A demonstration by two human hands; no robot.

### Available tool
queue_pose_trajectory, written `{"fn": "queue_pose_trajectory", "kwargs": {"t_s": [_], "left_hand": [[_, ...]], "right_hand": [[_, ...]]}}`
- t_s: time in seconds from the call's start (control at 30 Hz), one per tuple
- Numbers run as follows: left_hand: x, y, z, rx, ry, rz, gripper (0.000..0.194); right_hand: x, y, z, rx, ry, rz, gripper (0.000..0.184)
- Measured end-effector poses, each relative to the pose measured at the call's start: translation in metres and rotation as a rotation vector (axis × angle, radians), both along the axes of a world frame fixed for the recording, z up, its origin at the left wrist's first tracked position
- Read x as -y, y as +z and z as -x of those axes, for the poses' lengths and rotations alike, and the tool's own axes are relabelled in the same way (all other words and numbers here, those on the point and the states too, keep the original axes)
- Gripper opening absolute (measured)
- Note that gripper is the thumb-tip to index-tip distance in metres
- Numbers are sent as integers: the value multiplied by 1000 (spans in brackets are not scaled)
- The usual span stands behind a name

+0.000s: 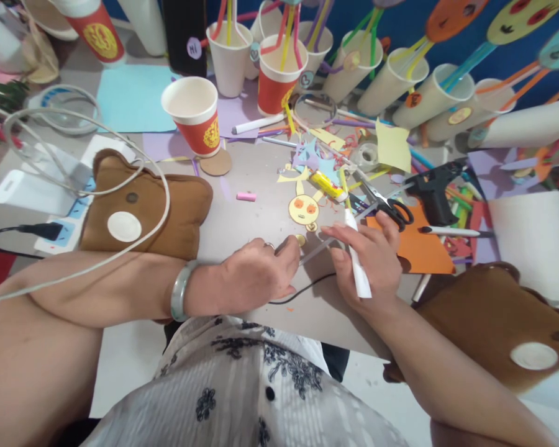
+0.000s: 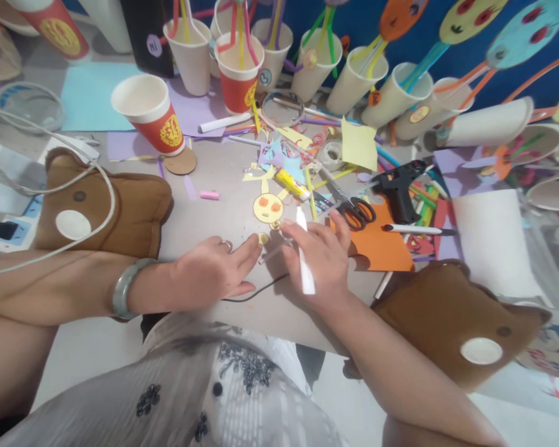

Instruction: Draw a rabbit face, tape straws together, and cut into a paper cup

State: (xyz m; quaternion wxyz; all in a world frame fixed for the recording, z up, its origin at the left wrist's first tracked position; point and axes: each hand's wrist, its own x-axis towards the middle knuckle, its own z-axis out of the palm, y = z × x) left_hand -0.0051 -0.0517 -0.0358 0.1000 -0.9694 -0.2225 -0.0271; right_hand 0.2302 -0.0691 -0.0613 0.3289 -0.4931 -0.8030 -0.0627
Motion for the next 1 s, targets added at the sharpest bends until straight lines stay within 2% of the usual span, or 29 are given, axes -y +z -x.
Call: {"fn": "queue_pose_trajectory", "kwargs": {"t_s": [0.17,0.37,0.53,0.7,1.0], "left_hand": [[-1,-2,0,-5,-2,35,57],[-3,2,-3,-15,18,86,56],[-1,3,-4,-6,42,65,60],[2,2,-5,-86,78,154,71],[2,2,-5,-78,91,191,71]], "right_hand": [[9,7,3,-183,16,-7,30],[20,6,5,-272,-43,139,18],[20,4,9,-298,7,171,13],[16,0,13,-326,73,145,10],[10,0,14,-279,117,131,7]]}}
